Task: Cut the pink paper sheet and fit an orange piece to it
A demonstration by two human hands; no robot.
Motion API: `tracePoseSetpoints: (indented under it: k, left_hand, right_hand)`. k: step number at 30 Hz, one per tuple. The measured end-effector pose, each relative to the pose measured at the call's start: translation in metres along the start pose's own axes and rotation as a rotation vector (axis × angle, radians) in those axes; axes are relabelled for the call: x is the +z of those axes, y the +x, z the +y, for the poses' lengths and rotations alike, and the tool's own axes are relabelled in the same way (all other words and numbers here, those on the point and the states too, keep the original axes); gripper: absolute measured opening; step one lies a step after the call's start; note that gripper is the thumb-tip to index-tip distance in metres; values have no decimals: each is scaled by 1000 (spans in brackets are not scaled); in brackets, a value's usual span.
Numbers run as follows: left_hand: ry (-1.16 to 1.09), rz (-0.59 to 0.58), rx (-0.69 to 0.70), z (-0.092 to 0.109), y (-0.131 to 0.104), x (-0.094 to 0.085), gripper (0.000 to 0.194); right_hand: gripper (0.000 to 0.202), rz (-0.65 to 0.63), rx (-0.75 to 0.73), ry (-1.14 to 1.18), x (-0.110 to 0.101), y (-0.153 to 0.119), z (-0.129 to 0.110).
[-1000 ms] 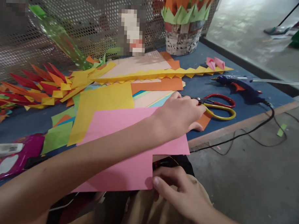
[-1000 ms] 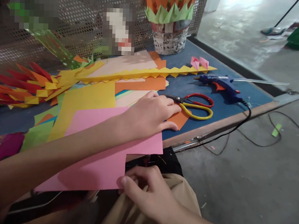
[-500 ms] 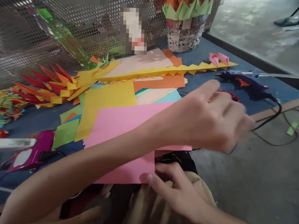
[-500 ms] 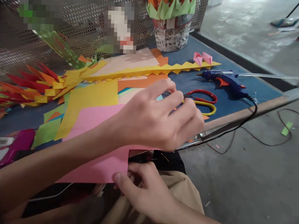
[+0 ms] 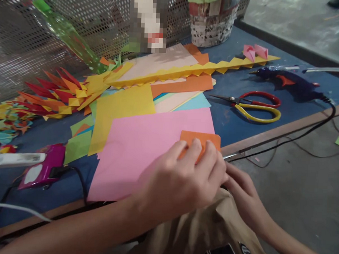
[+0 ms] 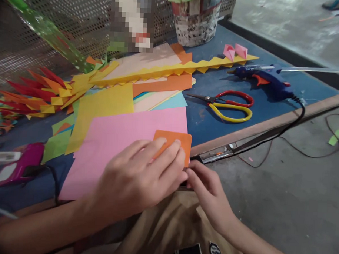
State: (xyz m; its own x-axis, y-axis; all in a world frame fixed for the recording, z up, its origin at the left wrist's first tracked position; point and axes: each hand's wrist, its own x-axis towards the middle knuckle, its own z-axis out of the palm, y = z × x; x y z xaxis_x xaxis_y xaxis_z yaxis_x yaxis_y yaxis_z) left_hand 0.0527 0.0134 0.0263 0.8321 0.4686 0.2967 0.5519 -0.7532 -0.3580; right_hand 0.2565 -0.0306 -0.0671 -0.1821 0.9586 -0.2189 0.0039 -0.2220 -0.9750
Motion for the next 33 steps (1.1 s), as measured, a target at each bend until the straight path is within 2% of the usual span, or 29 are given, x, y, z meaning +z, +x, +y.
tracePoseSetpoints:
  k: [4,8,12,33]
  left_hand:
    - [-335,-123,-28,-26,-10,0,32]
    - [-406,-202,-12,-37,-22,16,36]
    - [-438,-198,-52,-36,-27,24,39]
    - [-457,-108,-46,-39,-29,28,35]
  right_hand:
    - [40,45,-24,91,-6,2,1]
    - [39,45,-27,115,-4,6,-6]
    - [44,46,-38,101,-1,11,-15]
    - [40,186,-89,-43,3,9,-22]
